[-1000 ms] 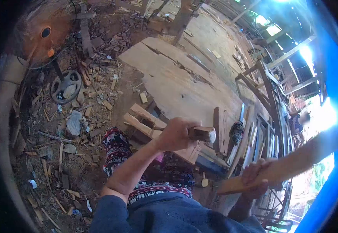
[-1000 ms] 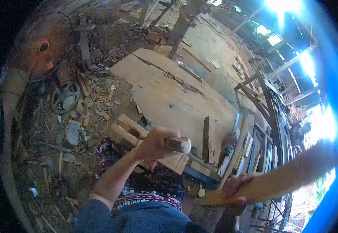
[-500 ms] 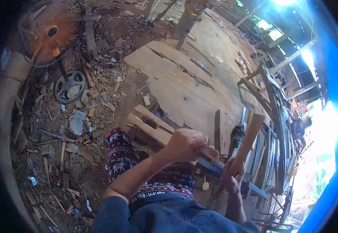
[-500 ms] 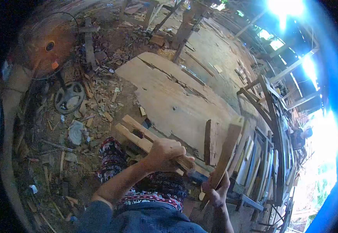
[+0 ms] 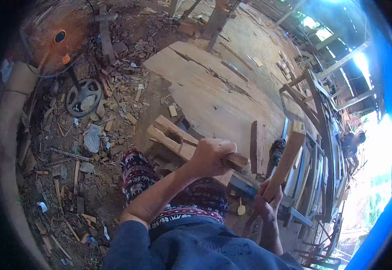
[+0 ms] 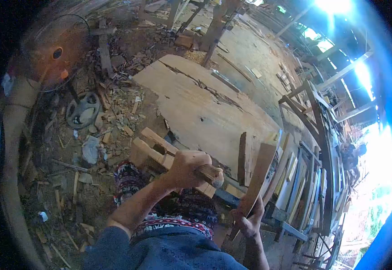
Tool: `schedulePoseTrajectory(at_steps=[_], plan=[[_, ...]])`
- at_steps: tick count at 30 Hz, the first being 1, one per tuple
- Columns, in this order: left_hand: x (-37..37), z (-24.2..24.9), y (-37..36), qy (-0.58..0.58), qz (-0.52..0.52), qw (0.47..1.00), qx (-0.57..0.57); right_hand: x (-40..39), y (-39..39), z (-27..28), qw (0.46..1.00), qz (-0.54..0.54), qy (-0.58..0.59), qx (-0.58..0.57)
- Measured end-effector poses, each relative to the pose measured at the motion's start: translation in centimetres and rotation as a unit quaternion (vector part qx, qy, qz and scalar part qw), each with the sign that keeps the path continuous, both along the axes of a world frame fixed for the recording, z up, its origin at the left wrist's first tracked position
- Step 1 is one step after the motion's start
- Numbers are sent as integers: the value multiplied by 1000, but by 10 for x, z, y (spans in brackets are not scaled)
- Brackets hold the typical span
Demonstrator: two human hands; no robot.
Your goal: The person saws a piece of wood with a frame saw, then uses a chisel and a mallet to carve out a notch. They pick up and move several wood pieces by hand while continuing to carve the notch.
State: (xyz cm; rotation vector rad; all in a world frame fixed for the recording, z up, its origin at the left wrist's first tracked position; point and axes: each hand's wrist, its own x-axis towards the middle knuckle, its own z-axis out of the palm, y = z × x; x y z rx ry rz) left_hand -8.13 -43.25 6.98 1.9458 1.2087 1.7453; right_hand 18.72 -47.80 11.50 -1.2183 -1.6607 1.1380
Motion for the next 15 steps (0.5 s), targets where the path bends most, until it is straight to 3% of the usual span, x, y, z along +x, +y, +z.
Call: schedulePoseTrajectory(at_steps=[8, 11, 13, 14, 15], plan=[[-3, 3, 0, -13, -22, 999, -33, -16, 9, 6, 1000, 1, -16, 7], [-2, 2, 4, -9, -18, 999, -45, -11, 16, 10, 997, 15, -42, 61], [-1, 0, 7, -1, -6, 999, -48, 19, 20, 12, 994, -76, 7, 83], [0, -1, 9, -13, -3, 998, -69, 59, 30, 16, 968, 6, 250, -9], [1, -1, 10, -25, 1, 996, -91, 87, 38, 20, 870, 87, 474, -101]])
